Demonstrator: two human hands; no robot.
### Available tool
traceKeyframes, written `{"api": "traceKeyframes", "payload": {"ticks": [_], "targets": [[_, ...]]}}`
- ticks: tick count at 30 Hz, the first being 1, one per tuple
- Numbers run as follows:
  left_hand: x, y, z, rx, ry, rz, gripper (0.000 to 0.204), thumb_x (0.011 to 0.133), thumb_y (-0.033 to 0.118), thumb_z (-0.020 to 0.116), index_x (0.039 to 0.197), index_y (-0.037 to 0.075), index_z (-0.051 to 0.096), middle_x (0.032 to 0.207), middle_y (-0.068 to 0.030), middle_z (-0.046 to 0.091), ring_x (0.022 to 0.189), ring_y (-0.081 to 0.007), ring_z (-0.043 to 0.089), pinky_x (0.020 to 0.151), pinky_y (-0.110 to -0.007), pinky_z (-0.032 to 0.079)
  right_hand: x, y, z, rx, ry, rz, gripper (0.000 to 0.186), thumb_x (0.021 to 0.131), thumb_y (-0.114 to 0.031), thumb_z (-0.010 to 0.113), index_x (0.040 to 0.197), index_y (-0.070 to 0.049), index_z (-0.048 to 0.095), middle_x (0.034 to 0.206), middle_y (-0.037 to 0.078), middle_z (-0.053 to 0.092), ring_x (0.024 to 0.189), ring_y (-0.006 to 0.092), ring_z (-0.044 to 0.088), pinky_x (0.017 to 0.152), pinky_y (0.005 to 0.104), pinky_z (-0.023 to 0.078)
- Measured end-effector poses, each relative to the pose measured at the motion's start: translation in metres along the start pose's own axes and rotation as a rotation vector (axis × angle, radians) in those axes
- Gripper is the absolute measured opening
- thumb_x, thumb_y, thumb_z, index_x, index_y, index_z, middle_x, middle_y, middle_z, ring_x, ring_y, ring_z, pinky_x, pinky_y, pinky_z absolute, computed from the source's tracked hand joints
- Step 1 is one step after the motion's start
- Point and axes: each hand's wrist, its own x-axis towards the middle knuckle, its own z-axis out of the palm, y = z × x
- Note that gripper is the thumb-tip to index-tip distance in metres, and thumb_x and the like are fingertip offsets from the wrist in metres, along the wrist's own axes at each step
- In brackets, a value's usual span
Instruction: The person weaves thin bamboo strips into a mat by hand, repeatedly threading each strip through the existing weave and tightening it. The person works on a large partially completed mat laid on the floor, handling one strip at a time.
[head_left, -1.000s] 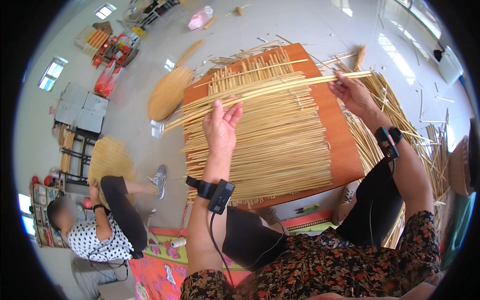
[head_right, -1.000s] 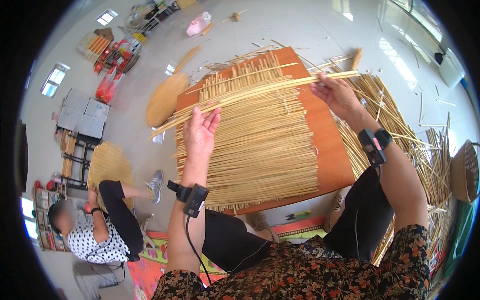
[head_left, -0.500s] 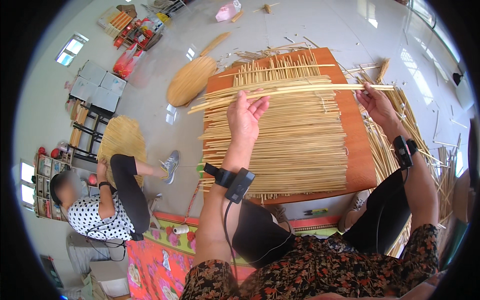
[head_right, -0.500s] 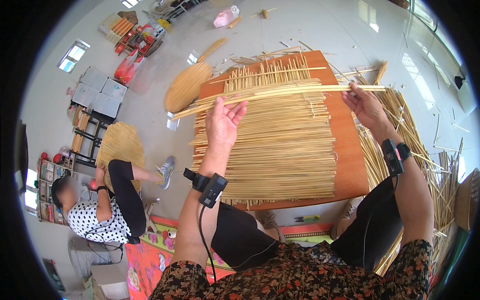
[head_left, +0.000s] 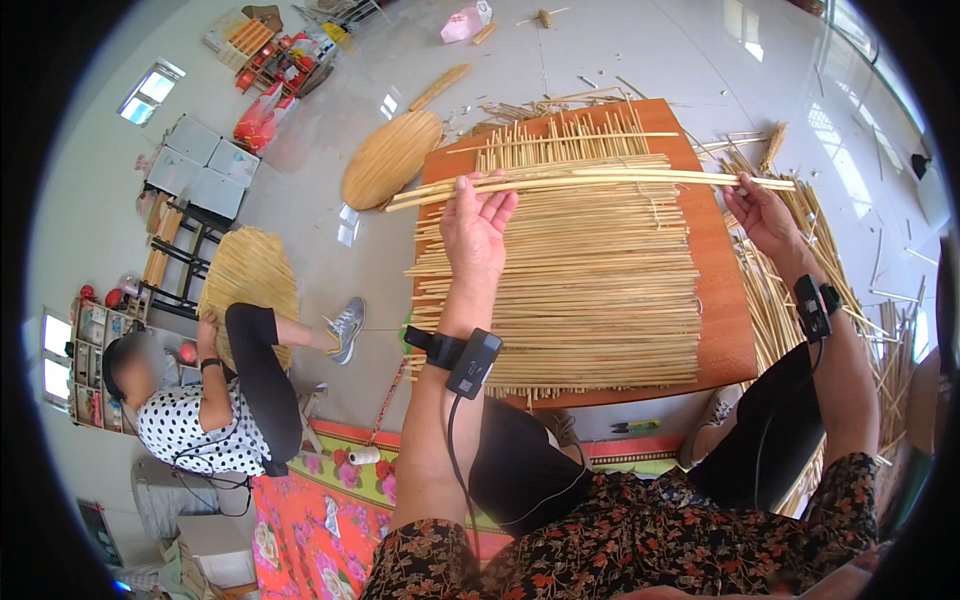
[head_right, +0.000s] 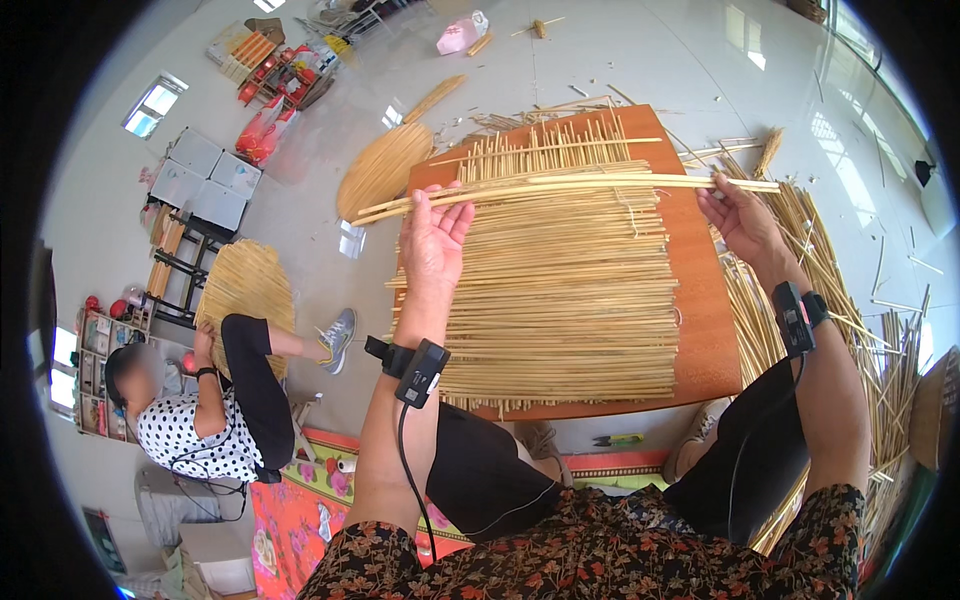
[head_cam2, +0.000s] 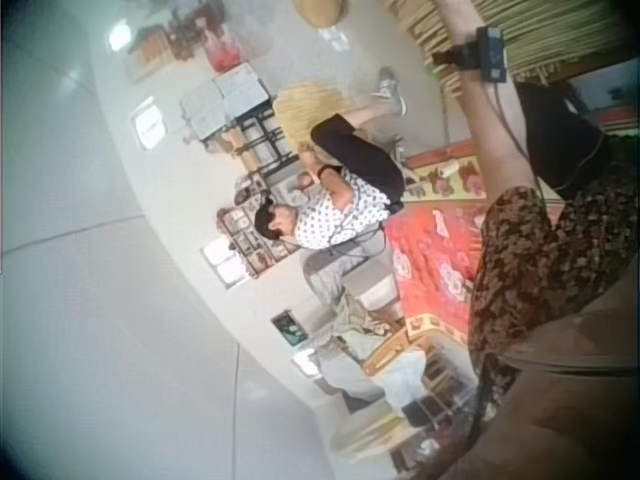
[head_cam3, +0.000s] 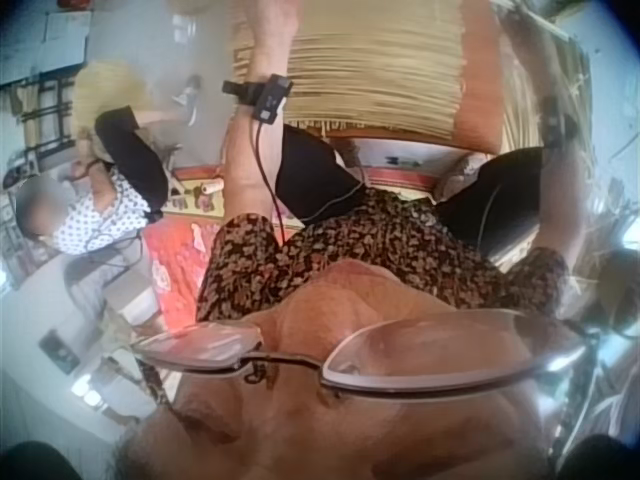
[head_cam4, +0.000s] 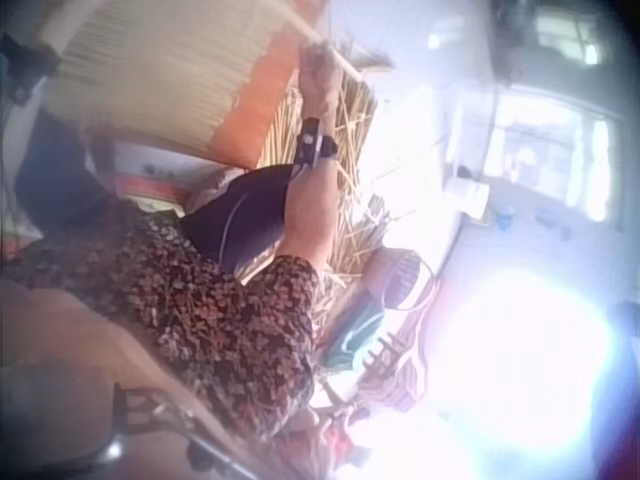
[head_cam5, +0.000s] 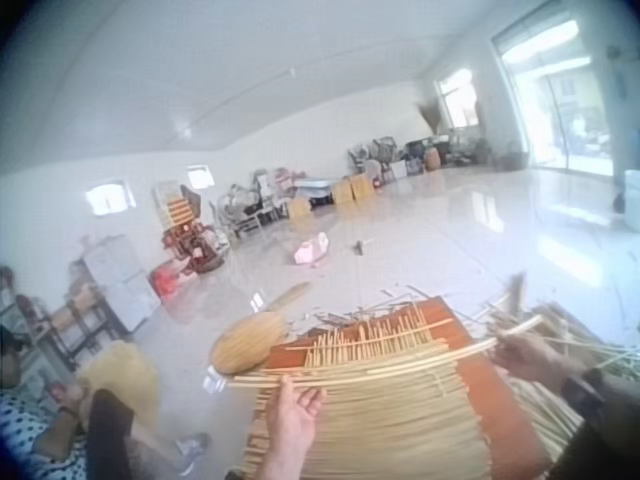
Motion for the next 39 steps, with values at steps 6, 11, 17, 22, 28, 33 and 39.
{"api": "traceKeyframes", "payload": {"ticks": [6,11,17,22,28,33,39], "targets": [[0.005,0.004,-0.008,-0.002,0.020,-0.029,0.029,0.110,0.031,0.052,0.118,0.003,0.050,0.119,-0.0253,0.068,0.110,-0.0382,0.070,0.090,-0.045,0.064,-0.003,0.000,-0.001,0.013,-0.018,-0.002,0.018,0.107,-0.016,0.061,0.115,0.000,0.065,0.104,0.011,0.071,0.100,0.0218,0.073,0.094,0.0326,0.063],[0.009,0.000,-0.019,0.017,0.037,-0.052,0.025,0.110,0.030,0.052,0.113,0.005,0.052,0.121,-0.0257,0.067,0.117,-0.0416,0.067,0.097,-0.051,0.061,-0.005,0.001,0.004,0.013,-0.026,-0.007,0.019,0.107,-0.014,0.060,0.120,0.000,0.063,0.109,0.011,0.069,0.105,0.0247,0.072,0.098,0.0350,0.062],[0.016,-0.008,-0.028,0.056,-0.038,0.039,0.033,0.109,0.036,0.055,0.113,0.004,0.051,0.116,-0.0214,0.068,0.112,-0.0408,0.069,0.091,-0.050,0.063,-0.007,0.003,0.015,0.024,0.014,-0.009,0.018,0.106,-0.014,0.061,0.116,0.002,0.063,0.110,0.014,0.069,0.105,0.0264,0.071,0.100,0.0354,0.061],[0.025,-0.013,-0.040,0.028,-0.027,0.042,0.032,0.107,0.037,0.058,0.113,0.005,0.053,0.116,-0.0196,0.068,0.113,-0.0381,0.069,0.093,-0.049,0.062,-0.012,0.000,0.028,0.023,0.027,-0.041,0.021,0.104,-0.016,0.065,0.115,0.002,0.065,0.107,0.011,0.069,0.104,0.0254,0.072,0.100,0.0359,0.061],[0.012,-0.011,-0.018,0.143,-0.024,-0.104,0.051,0.108,0.051,0.049,0.117,0.001,0.052,0.122,-0.0216,0.066,0.114,-0.0365,0.068,0.095,-0.046,0.061,-0.019,-0.002,0.035,0.027,0.018,-0.088,0.021,0.106,-0.016,0.062,0.116,0.002,0.064,0.108,0.012,0.069,0.103,0.0235,0.073,0.097,0.0331,0.064],[-0.013,-0.004,0.020,0.851,-0.218,-0.328,0.061,0.108,0.056,0.048,0.101,-0.003,0.064,0.092,-0.0169,0.074,0.079,-0.0251,0.075,0.072,-0.036,0.064,-0.021,0.003,0.050,0.040,0.049,-0.111,0.020,0.105,-0.015,0.062,0.114,0.003,0.064,0.107,0.012,0.069,0.103,0.0239,0.073,0.096,0.0341,0.064],[-0.047,-0.033,0.075,1.330,-0.493,0.841,0.022,0.086,0.013,0.082,0.105,0.006,0.073,0.095,-0.0058,0.075,0.080,-0.0191,0.070,0.071,-0.032,0.056,-0.029,0.020,0.078,0.020,0.039,-0.034,0.020,0.104,-0.016,0.065,0.109,0.003,0.065,0.102,0.013,0.071,0.099,0.0249,0.074,0.094,0.0350,0.064]]}}
